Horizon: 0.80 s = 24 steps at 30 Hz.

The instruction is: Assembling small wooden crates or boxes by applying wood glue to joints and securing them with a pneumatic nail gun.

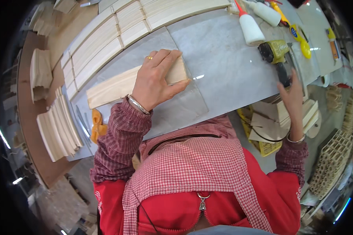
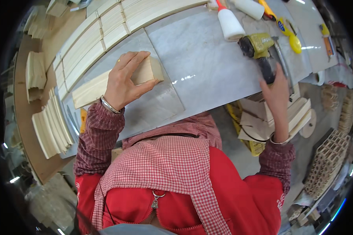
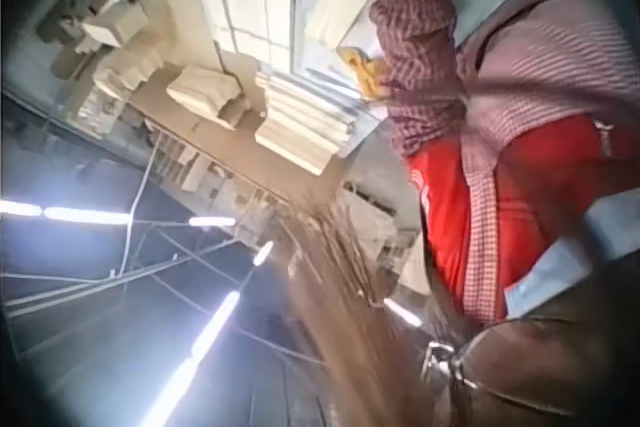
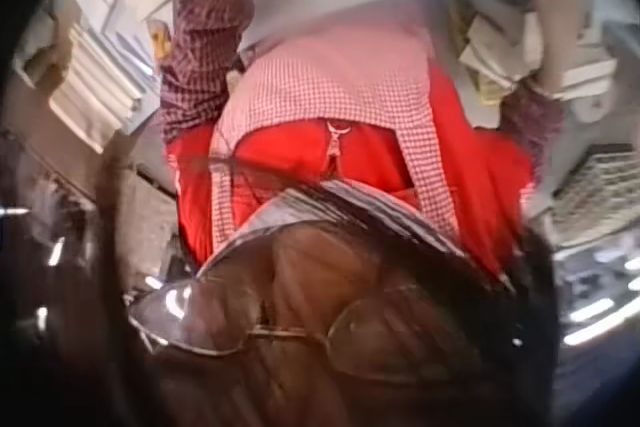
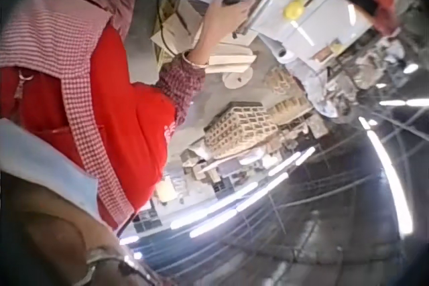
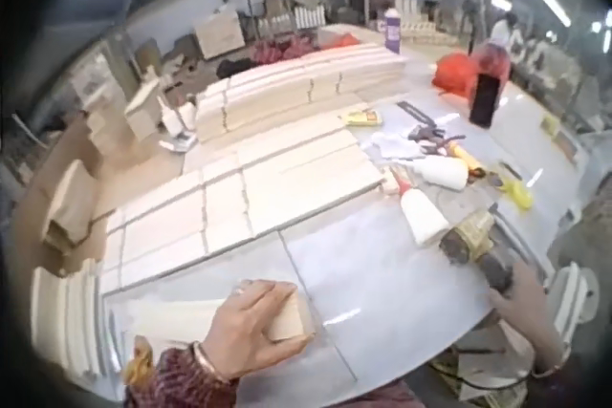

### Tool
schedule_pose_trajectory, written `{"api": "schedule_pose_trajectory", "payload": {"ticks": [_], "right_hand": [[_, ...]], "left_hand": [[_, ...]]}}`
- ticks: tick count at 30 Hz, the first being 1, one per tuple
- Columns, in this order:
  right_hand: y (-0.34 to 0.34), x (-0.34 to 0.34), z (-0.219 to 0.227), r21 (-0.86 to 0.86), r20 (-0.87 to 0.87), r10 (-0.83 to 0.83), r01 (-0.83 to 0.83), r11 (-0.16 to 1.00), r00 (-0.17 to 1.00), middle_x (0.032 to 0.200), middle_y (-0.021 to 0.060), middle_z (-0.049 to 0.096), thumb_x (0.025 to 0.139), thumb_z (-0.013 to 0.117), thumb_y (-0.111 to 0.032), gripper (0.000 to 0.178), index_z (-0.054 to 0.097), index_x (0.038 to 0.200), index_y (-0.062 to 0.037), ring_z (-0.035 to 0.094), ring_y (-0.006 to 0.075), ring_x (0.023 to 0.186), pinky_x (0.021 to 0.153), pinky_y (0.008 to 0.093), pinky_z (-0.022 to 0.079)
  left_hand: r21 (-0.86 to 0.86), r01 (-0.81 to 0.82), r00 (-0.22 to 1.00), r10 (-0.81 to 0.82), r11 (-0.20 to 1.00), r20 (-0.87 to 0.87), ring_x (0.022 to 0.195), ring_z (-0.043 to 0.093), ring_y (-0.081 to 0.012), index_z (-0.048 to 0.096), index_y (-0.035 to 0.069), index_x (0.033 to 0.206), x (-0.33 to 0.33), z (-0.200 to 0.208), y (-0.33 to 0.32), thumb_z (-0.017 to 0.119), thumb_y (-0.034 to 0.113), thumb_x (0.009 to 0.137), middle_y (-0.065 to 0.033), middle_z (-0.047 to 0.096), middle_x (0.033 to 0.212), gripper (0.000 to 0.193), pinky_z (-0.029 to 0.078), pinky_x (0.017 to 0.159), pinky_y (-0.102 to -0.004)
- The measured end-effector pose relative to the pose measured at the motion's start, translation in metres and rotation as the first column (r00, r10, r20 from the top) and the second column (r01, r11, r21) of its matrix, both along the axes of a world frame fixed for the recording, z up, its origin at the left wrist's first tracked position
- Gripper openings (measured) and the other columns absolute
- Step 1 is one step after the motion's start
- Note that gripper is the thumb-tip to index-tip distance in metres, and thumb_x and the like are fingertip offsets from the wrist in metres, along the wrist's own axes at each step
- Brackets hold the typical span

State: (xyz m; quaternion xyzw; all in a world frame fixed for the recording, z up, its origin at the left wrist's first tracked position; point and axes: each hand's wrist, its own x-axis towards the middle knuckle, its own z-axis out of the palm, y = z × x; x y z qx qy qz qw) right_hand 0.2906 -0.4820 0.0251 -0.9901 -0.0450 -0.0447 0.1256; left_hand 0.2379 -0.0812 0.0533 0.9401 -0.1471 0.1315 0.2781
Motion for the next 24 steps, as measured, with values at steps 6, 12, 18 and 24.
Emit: {"api": "schedule_pose_trajectory", "payload": {"ticks": [6,12,18,24], "right_hand": [[0.015,0.030,-0.031,-0.097,0.002,-0.051,0.051,0.994,0.999,0.108,0.0229,0.060,0.079,0.056,-0.019,0.066,0.033,0.139,-0.0033,0.059,0.0410,0.095,0.080,0.0437,0.048],[0.029,0.036,0.038,-0.161,-0.165,-0.115,0.088,0.983,0.980,0.092,0.0190,0.063,0.072,0.058,-0.013,0.060,0.043,0.128,0.0017,0.061,0.0376,0.081,0.073,0.0400,0.049],[0.094,0.024,0.162,0.318,-0.683,0.201,0.039,0.947,0.702,0.087,0.0090,0.063,0.062,0.067,-0.004,0.040,0.057,0.101,0.0009,0.058,0.0206,0.073,0.067,0.0290,0.046],[0.173,0.036,0.179,0.239,-0.362,0.593,-0.543,0.805,0.719,0.091,0.0097,0.066,0.059,0.080,-0.006,0.047,0.060,0.101,0.0011,0.060,0.0202,0.077,0.072,0.0301,0.048]], "left_hand": [[0.015,0.010,0.995,-0.012,1.000,0.098,0.087,0.052,-0.0234,0.057,0.004,0.112,-0.001,-0.011,0.002,0.073,0.028,0.067,-0.0073,0.056,0.103,0.054,0.043,0.083,-0.0306],[0.002,-0.008,0.995,0.008,1.000,0.103,0.090,0.052,-0.0244,0.057,0.004,0.114,-0.003,-0.017,0.002,0.072,0.027,0.068,-0.0080,0.057,0.106,0.054,0.045,0.086,-0.0326],[0.018,-0.001,0.995,-0.001,1.000,0.098,0.089,0.051,-0.0236,0.055,0.003,0.115,-0.004,-0.017,0.005,0.072,0.026,0.069,-0.0078,0.055,0.105,0.054,0.044,0.087,-0.0325],[0.031,0.001,0.997,-0.003,1.000,0.071,0.091,0.051,-0.0233,0.055,0.003,0.115,-0.001,-0.014,0.004,0.072,0.027,0.069,-0.0078,0.055,0.106,0.055,0.043,0.088,-0.0320]]}}
